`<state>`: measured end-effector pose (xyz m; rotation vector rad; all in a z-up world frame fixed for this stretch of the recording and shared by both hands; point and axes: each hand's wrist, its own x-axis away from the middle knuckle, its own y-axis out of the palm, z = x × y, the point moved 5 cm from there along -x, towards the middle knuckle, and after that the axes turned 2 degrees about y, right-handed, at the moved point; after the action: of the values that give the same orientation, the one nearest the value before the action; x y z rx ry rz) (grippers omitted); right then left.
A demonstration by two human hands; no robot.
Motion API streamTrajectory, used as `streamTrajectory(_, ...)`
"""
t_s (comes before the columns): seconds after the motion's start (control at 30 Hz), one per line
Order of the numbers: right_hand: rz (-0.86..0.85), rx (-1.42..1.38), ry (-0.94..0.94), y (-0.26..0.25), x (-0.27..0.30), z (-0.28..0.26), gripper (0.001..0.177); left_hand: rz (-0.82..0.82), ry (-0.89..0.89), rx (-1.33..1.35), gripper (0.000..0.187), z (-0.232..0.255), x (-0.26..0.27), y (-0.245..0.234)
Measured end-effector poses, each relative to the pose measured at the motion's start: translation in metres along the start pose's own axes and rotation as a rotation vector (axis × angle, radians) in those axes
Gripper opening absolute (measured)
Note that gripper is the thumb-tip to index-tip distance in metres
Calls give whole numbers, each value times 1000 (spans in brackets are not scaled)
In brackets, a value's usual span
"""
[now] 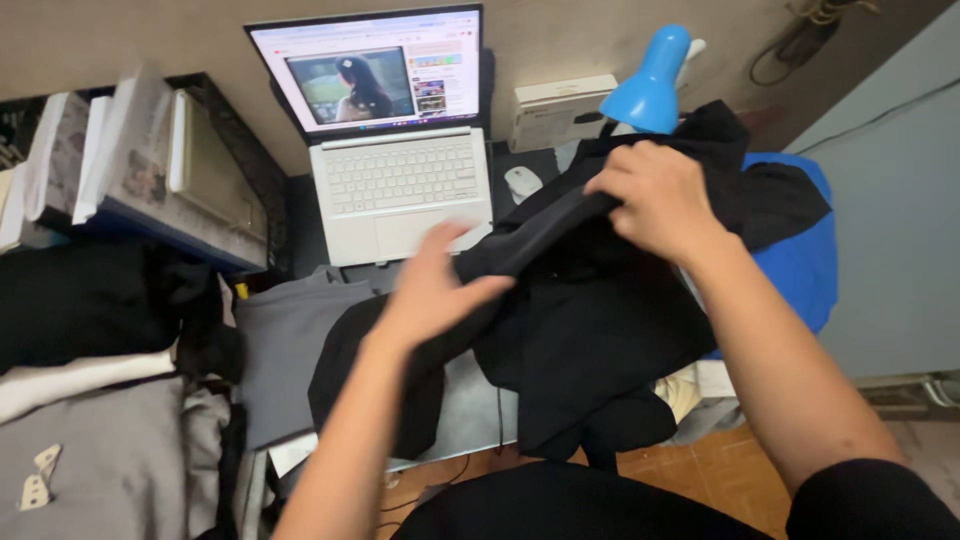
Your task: The person folds a white shirt, a pair of gray trousers, and a pair of black trousers on a desk. Each item is smoothed, folded in half, and then folded again into a compact rectangle before being placed on a growing stack.
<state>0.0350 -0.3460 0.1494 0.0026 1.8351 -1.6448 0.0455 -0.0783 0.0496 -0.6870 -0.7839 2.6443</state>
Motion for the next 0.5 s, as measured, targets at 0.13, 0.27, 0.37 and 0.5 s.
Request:
streamTrajectory(0.13, 35, -90, -62, -13, 3, -23, 36, -104, 68, 142, 77, 80, -61, 52)
streamTrajectory(0.27, 168, -226, 57, -27, 38, -17, 38, -112, 119, -18, 41, 101, -81, 69)
streamTrajectory(0.37, 319, -267, 417, -29, 99, 15, 59, -110, -52, 178, 28, 85, -80, 70)
streamTrajectory(0.5, 91, -295, 1113, 18, 195, 56, 94, -79, -145, 297, 30, 68, -75, 62)
